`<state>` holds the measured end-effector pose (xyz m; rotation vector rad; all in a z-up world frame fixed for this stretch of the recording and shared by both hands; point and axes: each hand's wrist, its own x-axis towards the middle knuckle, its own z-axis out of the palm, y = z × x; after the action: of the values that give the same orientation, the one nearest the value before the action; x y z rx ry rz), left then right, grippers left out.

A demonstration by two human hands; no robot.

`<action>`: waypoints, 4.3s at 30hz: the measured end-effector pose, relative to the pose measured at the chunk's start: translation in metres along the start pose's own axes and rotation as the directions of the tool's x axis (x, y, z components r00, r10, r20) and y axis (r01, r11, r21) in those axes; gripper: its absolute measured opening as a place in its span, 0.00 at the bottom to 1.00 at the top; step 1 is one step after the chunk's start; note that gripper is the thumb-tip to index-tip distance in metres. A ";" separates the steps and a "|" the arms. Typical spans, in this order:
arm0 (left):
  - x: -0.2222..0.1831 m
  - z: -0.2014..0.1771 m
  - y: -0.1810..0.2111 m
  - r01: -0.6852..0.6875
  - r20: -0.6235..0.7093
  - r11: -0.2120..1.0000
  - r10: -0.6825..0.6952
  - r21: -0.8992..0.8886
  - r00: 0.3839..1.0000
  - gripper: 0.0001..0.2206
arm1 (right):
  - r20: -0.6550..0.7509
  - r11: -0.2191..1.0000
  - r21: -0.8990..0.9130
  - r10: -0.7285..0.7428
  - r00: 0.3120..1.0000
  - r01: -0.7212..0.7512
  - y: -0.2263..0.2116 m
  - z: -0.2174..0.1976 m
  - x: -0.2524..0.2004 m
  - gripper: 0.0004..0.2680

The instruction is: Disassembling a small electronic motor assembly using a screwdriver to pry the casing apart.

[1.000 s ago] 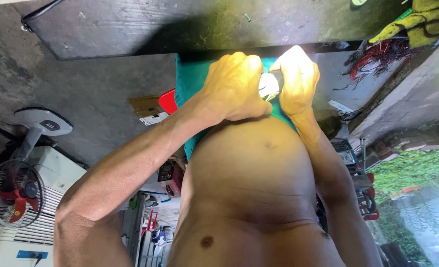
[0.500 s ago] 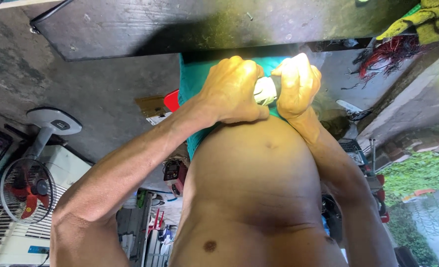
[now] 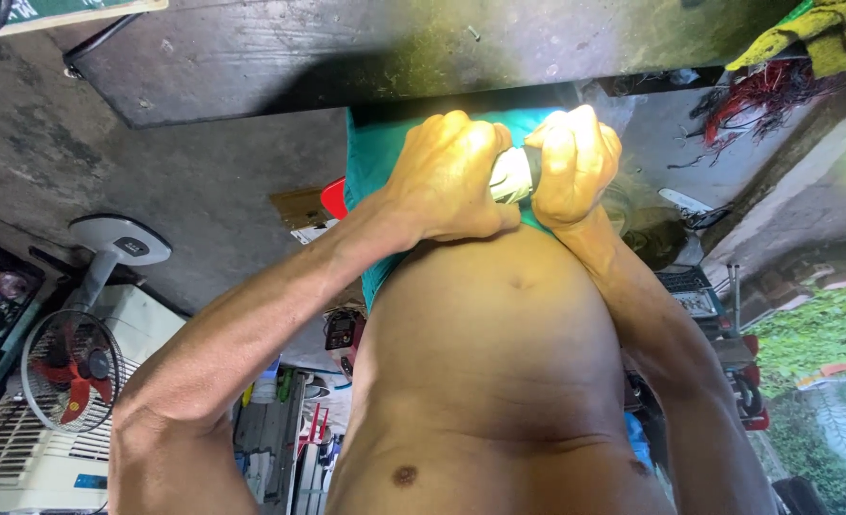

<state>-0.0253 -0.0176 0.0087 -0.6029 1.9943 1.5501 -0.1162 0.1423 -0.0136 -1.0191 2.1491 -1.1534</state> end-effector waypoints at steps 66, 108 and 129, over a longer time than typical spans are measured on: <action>0.001 0.030 -0.027 -0.275 -0.402 0.677 0.663 0.683 0.631 0.07 | 0.003 0.956 0.237 0.178 0.984 -0.174 0.013 0.016 -0.007 0.09; -0.017 0.015 -0.045 -0.303 -0.313 0.850 0.455 0.430 0.834 0.23 | 0.279 0.856 0.198 0.419 0.864 -0.479 -0.023 0.014 0.018 0.05; -0.019 -0.024 -0.023 0.077 0.120 0.994 -0.067 -0.078 0.990 0.16 | 0.659 0.615 -0.425 -0.294 0.693 0.665 0.013 -0.006 0.036 0.08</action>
<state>0.0000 -0.0457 0.0088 -0.5952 1.8101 1.5925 -0.1474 0.1212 -0.0240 -2.0872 1.8198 -0.1752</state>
